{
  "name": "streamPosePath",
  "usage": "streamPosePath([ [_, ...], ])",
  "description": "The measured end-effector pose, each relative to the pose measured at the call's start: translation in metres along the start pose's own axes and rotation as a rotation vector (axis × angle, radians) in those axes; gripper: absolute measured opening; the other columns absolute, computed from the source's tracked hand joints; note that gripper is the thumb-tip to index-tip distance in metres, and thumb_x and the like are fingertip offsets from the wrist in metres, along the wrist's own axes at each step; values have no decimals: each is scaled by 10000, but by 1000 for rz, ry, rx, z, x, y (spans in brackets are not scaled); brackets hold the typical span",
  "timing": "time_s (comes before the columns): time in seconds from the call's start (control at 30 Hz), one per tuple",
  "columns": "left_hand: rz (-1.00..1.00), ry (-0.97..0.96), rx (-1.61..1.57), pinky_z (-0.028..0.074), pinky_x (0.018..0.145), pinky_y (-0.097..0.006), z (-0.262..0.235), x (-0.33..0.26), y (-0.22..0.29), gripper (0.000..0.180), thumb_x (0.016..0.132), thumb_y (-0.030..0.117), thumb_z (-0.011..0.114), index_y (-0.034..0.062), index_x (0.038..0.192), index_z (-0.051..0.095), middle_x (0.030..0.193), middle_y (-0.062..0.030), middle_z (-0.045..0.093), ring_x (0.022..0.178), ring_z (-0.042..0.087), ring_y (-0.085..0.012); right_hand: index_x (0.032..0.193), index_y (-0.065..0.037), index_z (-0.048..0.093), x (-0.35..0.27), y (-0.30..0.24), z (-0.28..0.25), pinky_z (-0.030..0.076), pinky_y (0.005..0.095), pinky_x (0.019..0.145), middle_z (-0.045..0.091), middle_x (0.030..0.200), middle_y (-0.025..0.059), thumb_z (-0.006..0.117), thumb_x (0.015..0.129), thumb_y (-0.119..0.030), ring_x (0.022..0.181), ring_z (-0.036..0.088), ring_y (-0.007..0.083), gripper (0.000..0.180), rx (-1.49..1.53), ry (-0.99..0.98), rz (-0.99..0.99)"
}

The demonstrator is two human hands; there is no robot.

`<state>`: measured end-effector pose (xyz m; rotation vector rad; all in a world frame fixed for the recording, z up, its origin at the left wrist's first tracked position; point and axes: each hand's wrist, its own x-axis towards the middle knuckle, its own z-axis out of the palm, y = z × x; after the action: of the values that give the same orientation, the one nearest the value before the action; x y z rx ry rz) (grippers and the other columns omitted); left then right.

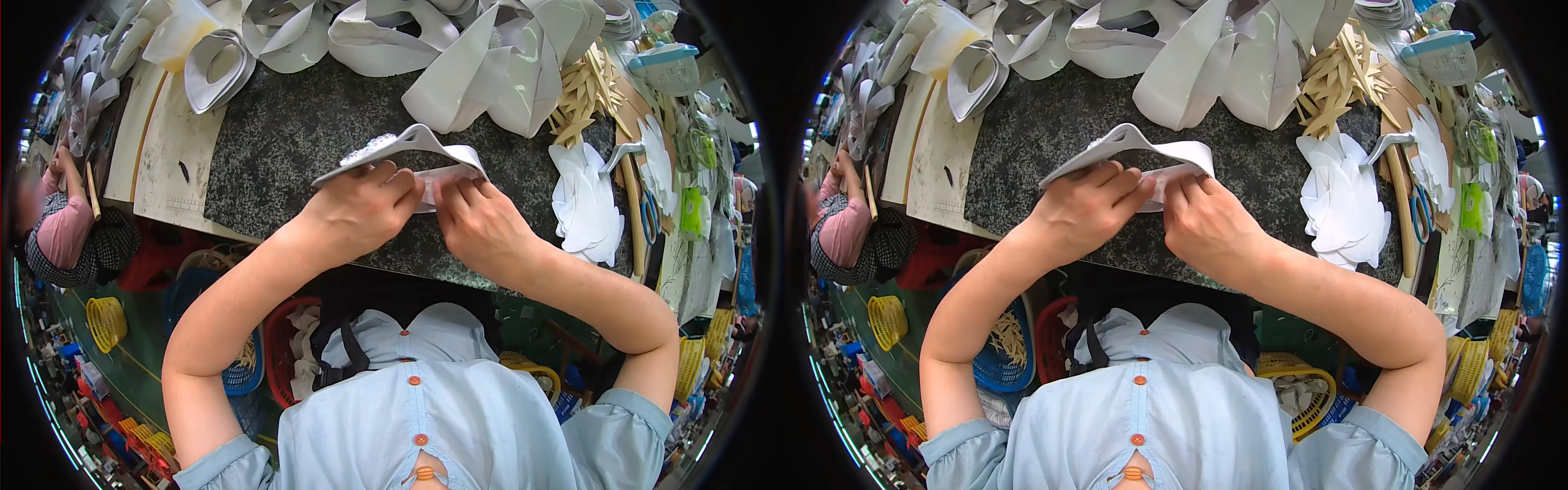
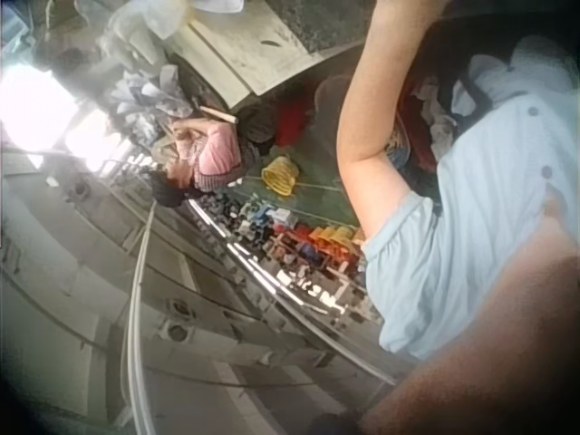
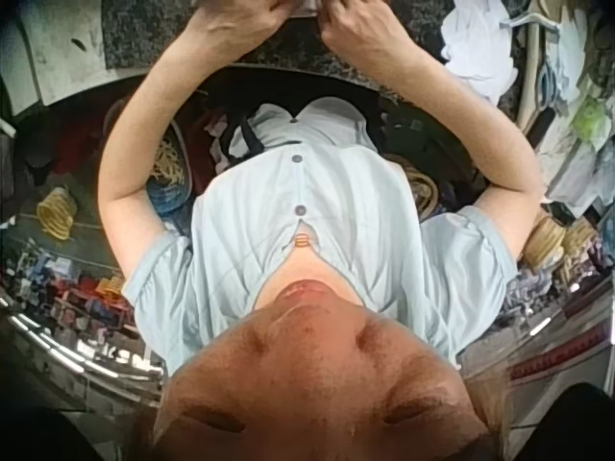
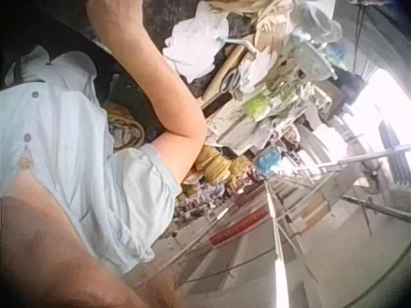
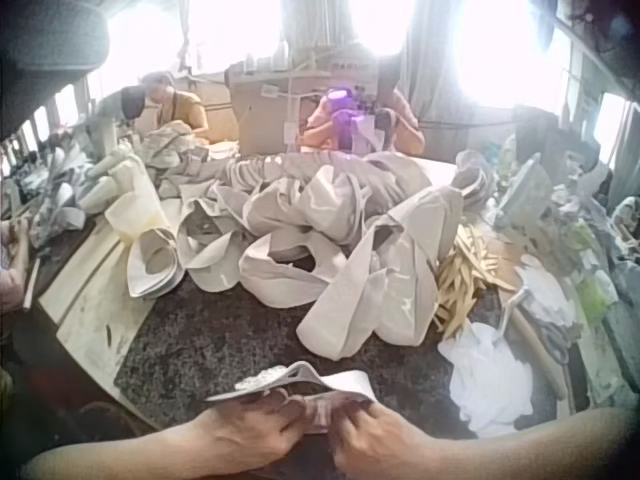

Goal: The person shapes white shoe upper pieces by tucking the inner lining using a wooden tool, folding and pressing the edges by hand, and setting the finished pieces on the workbench.

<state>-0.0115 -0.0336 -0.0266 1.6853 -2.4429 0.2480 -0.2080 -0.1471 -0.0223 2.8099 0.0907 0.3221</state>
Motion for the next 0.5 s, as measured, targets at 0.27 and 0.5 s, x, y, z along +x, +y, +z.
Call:
streamPosePath([
  [0.27,35,51,11,516,729,-293,14,4,-6,220,787,147,620,37,977,630,872,-39,637,791,651,-166,870,67,704,1,1,-2,516,350,814,615,891,159,646,732,-117,843,627,265,237,94,-74,64],
  [0.5,181,129,211,530,796,-298,16,-9,-5,256,768,161,640,35,990,646,865,-34,599,841,662,-178,895,52,717,-4,-2,-5,519,323,770,619,922,147,650,739,-118,885,624,246,241,130,-219,58],
])
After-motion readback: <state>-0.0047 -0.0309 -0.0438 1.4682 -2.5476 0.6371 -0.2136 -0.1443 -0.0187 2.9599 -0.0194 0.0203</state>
